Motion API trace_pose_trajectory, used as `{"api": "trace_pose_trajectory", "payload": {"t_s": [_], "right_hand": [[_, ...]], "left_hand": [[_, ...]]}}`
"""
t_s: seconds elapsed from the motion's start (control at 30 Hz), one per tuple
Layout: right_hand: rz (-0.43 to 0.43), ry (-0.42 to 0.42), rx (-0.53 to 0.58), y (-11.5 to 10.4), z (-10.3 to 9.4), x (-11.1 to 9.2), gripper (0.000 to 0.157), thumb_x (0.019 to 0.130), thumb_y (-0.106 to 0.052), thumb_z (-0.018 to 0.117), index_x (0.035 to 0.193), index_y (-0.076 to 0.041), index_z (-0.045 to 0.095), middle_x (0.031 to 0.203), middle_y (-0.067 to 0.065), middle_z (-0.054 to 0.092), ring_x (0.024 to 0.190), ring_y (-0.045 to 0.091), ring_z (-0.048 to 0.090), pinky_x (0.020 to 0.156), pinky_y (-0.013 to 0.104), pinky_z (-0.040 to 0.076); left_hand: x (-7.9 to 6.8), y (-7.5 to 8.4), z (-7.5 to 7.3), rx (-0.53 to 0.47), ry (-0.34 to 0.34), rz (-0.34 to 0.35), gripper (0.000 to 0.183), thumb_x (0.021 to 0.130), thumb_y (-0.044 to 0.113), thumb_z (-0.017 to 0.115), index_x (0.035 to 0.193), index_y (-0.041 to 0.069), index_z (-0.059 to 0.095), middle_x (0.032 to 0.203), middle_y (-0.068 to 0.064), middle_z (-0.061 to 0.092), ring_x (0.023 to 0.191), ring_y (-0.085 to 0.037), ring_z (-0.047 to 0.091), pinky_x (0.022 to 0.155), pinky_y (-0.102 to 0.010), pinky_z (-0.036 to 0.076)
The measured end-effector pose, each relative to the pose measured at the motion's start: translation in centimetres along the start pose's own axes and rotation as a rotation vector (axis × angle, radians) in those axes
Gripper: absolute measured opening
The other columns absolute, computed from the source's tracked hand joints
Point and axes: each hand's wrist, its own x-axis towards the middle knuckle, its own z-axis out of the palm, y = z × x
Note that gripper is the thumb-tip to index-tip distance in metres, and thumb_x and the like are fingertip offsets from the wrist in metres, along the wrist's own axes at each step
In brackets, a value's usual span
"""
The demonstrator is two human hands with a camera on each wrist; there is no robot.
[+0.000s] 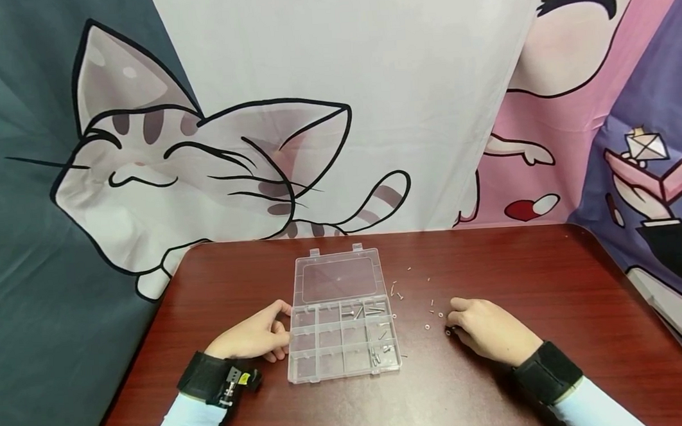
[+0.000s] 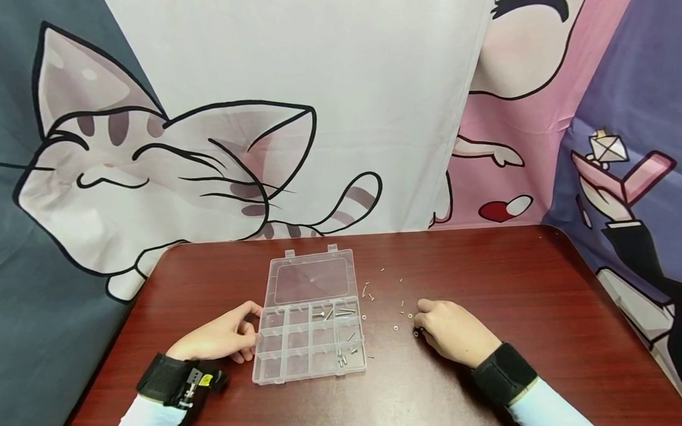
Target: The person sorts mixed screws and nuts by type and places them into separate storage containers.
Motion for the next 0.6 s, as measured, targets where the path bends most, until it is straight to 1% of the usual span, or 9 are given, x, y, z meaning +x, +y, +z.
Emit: {"api": "trace_pose_trajectory", "payload": {"t_s": [0.13,0.27,0.4,0.6], "right_hand": [[0.019,0.006,0.001,0.0,0.1,0.1,0.023,0.066,-0.005,0.073,0.076,-0.022,0.062,0.075,-0.014,0.037,0.060,0.001,0.041,0.055,0.022,0.043],[0.035,0.016,-0.015,-0.3,0.0,0.9,0.022,0.065,-0.009,0.070,0.075,-0.022,0.055,0.076,-0.013,0.035,0.060,0.003,0.037,0.055,0.023,0.040],[0.036,0.034,0.005,-1.1,-0.3,2.3,0.022,0.064,-0.012,0.068,0.075,-0.022,0.051,0.078,-0.015,0.033,0.062,0.003,0.034,0.057,0.022,0.038],[0.003,0.078,0.073,-3.1,-0.8,4.7,0.024,0.063,-0.012,0.065,0.075,-0.024,0.049,0.079,-0.016,0.030,0.064,0.002,0.034,0.059,0.021,0.037]], "left_hand": [[0.0,-0.1,0.1,0.012,0.010,0.006,0.049,0.090,0.012,0.058,0.133,0.000,0.038,0.078,-0.013,0.063,0.066,-0.026,0.066,0.060,-0.039,0.057],[0.1,-0.1,0.1,0.016,0.022,0.005,0.049,0.089,0.012,0.059,0.132,0.001,0.039,0.077,-0.012,0.063,0.065,-0.026,0.065,0.059,-0.038,0.056],[0.1,-0.1,0.1,0.020,0.029,0.000,0.049,0.089,0.012,0.059,0.132,0.001,0.040,0.076,-0.011,0.062,0.065,-0.026,0.066,0.059,-0.038,0.056],[0.0,0.0,0.1,0.030,0.034,-0.007,0.050,0.087,0.013,0.060,0.132,0.001,0.040,0.073,-0.011,0.062,0.065,-0.026,0.066,0.058,-0.038,0.056]]}}
